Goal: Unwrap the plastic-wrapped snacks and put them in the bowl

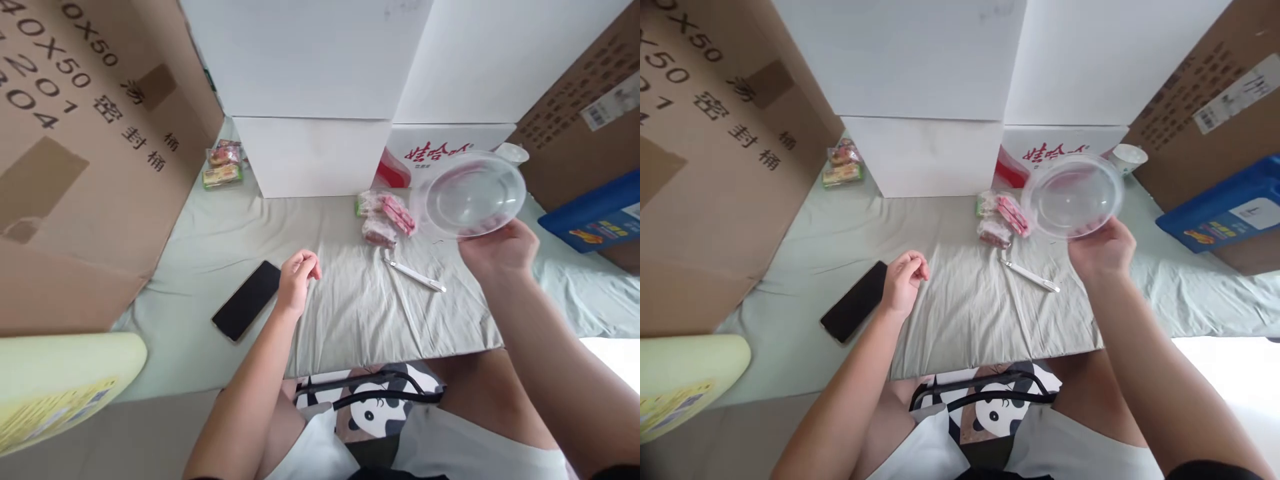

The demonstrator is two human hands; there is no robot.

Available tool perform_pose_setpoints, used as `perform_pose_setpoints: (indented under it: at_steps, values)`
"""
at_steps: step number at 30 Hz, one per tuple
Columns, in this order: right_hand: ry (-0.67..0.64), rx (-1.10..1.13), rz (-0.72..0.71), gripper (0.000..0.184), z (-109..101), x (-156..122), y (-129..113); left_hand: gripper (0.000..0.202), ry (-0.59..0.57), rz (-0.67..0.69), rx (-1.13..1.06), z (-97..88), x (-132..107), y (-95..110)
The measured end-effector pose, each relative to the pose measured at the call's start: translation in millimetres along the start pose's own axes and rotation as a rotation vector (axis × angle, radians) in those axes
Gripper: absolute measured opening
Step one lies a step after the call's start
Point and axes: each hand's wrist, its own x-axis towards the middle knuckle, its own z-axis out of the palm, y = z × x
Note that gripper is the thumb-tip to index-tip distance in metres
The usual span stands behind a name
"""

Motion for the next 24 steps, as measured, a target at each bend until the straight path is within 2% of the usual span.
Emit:
perform_pose_setpoints:
  at_steps: [3,5,7,9,11,13,18,24]
  values:
    - [0.231,-0.037,0.004,0.031,-45,-3,7,0.020,0.019,-0.005,0.031,1.8,3,-3]
    - [0.354,-0.234,-0.036,0.025,-62,-9,14,0.020,0.039,-0.011,0.040,3.1,6,-4]
    - [0.348,-0.488,-0.096,0.018,-68,-18,23,0.020,0.057,-0.015,0.052,5.4,9,-6]
    - [0.248,-0.701,-0.148,0.015,-65,-27,30,0.019,0.063,-0.015,0.069,8.2,11,-7]
    - [0.155,-0.873,-0.215,0.025,-55,-35,35,0.019,0.060,-0.019,0.082,10.5,11,-9]
    - [0.120,-0.935,-0.279,0.034,-42,-42,37,0.019,0.055,-0.024,0.094,11.3,11,-11]
    - [0.093,-0.856,-0.330,0.035,-13,-55,43,0.021,0.054,-0.036,0.119,8.6,12,-16]
    - [-0.066,-0.746,-0.282,0.030,2,-69,58,0.021,0.070,-0.061,0.083,8.1,15,-20]
